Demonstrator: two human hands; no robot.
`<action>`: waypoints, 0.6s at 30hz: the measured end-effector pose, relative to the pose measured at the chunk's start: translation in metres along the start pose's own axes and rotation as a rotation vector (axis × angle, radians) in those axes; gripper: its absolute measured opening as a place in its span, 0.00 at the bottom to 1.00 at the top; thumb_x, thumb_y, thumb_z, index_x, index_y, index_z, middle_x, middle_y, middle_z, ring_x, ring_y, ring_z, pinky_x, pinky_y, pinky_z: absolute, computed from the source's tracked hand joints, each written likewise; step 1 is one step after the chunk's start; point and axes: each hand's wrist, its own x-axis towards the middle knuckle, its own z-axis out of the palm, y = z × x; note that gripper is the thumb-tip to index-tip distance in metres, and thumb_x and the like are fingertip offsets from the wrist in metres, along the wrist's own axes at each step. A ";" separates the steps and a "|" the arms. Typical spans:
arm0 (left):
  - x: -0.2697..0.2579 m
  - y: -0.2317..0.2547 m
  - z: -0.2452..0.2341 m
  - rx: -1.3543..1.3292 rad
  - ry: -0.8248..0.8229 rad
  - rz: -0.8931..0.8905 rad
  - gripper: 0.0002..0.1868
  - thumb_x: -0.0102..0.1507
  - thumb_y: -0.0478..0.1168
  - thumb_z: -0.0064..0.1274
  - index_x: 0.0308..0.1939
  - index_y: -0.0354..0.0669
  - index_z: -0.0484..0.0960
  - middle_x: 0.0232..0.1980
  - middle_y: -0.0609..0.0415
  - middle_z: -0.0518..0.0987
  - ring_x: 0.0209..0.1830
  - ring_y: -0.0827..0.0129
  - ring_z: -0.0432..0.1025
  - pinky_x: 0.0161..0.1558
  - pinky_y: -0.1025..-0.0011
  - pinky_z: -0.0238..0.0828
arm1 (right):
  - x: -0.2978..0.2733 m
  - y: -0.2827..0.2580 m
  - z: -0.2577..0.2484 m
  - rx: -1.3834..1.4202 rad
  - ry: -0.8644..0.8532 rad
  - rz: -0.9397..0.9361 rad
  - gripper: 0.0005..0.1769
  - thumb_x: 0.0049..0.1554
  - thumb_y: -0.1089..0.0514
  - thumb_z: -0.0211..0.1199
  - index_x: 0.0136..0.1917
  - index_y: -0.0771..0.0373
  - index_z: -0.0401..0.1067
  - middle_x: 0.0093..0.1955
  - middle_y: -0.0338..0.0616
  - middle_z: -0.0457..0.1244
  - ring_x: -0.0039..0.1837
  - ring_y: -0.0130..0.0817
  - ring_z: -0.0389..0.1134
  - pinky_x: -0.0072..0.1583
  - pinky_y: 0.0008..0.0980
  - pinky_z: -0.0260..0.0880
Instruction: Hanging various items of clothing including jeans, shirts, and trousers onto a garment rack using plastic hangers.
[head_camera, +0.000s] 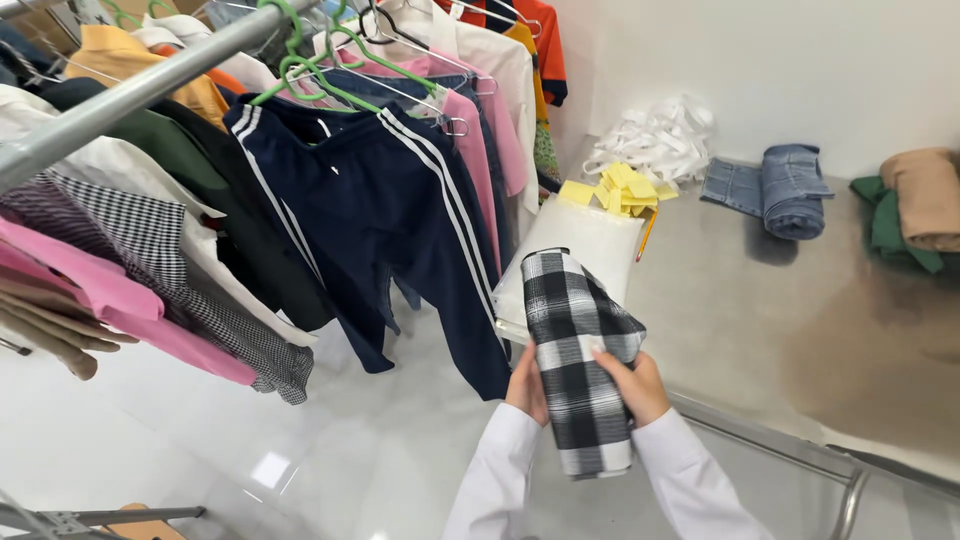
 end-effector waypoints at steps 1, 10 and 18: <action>-0.020 0.006 0.025 -0.003 -0.009 0.006 0.38 0.62 0.63 0.59 0.67 0.41 0.73 0.64 0.39 0.75 0.64 0.47 0.71 0.61 0.53 0.71 | -0.012 -0.006 0.000 -0.003 -0.001 -0.011 0.31 0.45 0.45 0.81 0.52 0.70 0.77 0.42 0.60 0.70 0.48 0.47 0.74 0.48 0.45 0.73; -0.088 0.008 0.070 0.115 0.240 0.022 0.60 0.53 0.78 0.55 0.79 0.55 0.49 0.80 0.44 0.49 0.79 0.51 0.47 0.76 0.54 0.48 | -0.073 0.021 -0.012 0.032 0.006 -0.442 0.19 0.54 0.53 0.67 0.54 0.66 0.80 0.53 0.45 0.74 0.57 0.30 0.72 0.62 0.31 0.71; -0.125 -0.049 0.012 0.081 0.286 -0.028 0.56 0.53 0.74 0.57 0.75 0.53 0.54 0.76 0.43 0.54 0.75 0.52 0.52 0.73 0.55 0.52 | -0.091 0.064 -0.037 0.160 0.096 -0.384 0.12 0.56 0.53 0.73 0.47 0.61 0.75 0.38 0.38 0.67 0.42 0.26 0.66 0.44 0.26 0.67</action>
